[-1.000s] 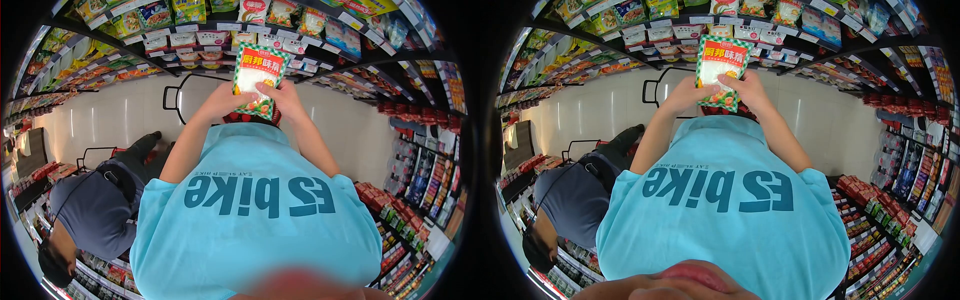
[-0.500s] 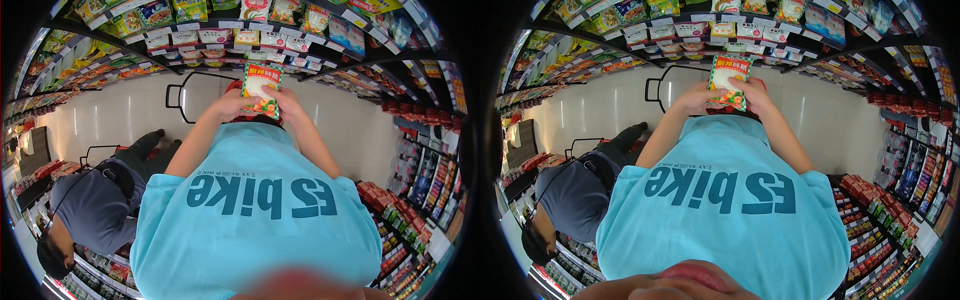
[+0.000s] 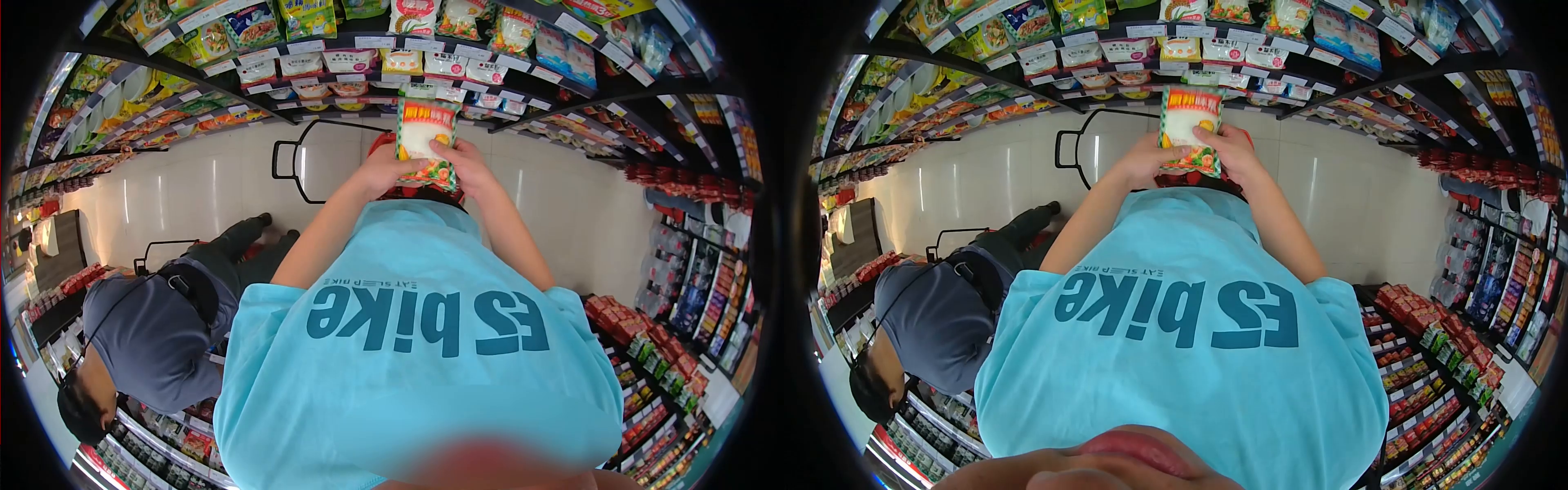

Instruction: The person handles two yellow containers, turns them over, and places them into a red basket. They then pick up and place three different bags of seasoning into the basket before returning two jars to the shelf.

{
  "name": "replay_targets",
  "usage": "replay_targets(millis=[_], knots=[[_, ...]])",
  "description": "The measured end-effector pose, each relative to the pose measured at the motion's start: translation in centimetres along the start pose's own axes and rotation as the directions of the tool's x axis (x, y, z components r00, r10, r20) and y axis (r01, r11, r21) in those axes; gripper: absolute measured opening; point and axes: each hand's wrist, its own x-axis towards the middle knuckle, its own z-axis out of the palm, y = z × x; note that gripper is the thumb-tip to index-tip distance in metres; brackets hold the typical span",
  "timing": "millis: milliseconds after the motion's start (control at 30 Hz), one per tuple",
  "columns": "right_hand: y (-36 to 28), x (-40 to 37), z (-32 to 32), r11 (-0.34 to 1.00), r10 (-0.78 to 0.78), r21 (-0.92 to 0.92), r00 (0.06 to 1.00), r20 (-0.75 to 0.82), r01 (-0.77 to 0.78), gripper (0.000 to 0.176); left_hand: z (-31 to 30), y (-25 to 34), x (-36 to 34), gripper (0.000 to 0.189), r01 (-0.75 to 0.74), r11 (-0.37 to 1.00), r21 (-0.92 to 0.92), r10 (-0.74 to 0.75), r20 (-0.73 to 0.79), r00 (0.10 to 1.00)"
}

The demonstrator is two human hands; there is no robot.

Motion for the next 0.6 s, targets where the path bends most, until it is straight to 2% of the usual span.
replay_targets(millis=[33, 100, 133, 200, 300, 433, 500, 600], knots=[[-0.9, -0.4, 0.2, 1.000, -0.003, 0.000, 1.000, 0.000, 0.003, 0.048, -0.4, -0.1, 0.3, 0.043, -0.002, 1.000, 0.003, 0.002, 0.001, 1.000], [-2.7, -1.3, 0.4, 0.935, -0.309, -0.130, 0.939, 0.150, 0.329, 0.037, -1.6, -0.5, 1.4, 0.046, -0.279, 0.920, 0.276, 0.285, 0.020, 0.958], [-3.5, -1.9, 0.7, 0.935, -0.311, -0.131, 0.938, 0.150, 0.331, 0.037, -1.7, -0.2, 1.3, 0.046, -0.281, 0.919, 0.277, 0.287, 0.020, 0.958], [-4.7, -2.9, 1.3, 0.872, -0.409, -0.180, 0.879, 0.246, 0.456, 0.029, -1.6, 0.6, 1.0, 0.046, -0.372, 0.885, 0.281, 0.365, 0.080, 0.928], [-5.5, -3.7, 1.5, 0.846, -0.409, -0.251, 0.874, 0.262, 0.471, 0.028, -0.9, 1.6, 0.0, 0.044, -0.399, 0.875, 0.272, 0.397, 0.067, 0.915], [-5.8, -4.2, 2.0, 0.824, -0.467, -0.184, 0.826, 0.314, 0.536, 0.027, -1.1, 1.8, -0.1, 0.042, -0.445, 0.833, 0.328, 0.438, 0.099, 0.893], [-5.7, -4.3, 2.0, 0.830, -0.493, -0.172, 0.842, 0.219, 0.530, 0.027, -0.9, 1.5, -0.1, 0.042, -0.430, 0.839, 0.334, 0.447, 0.026, 0.894], [-6.1, -4.5, 2.2, 0.827, -0.477, -0.209, 0.848, 0.232, 0.522, 0.025, -0.9, 0.8, 0.4, 0.044, -0.437, 0.839, 0.325, 0.453, 0.030, 0.891]])
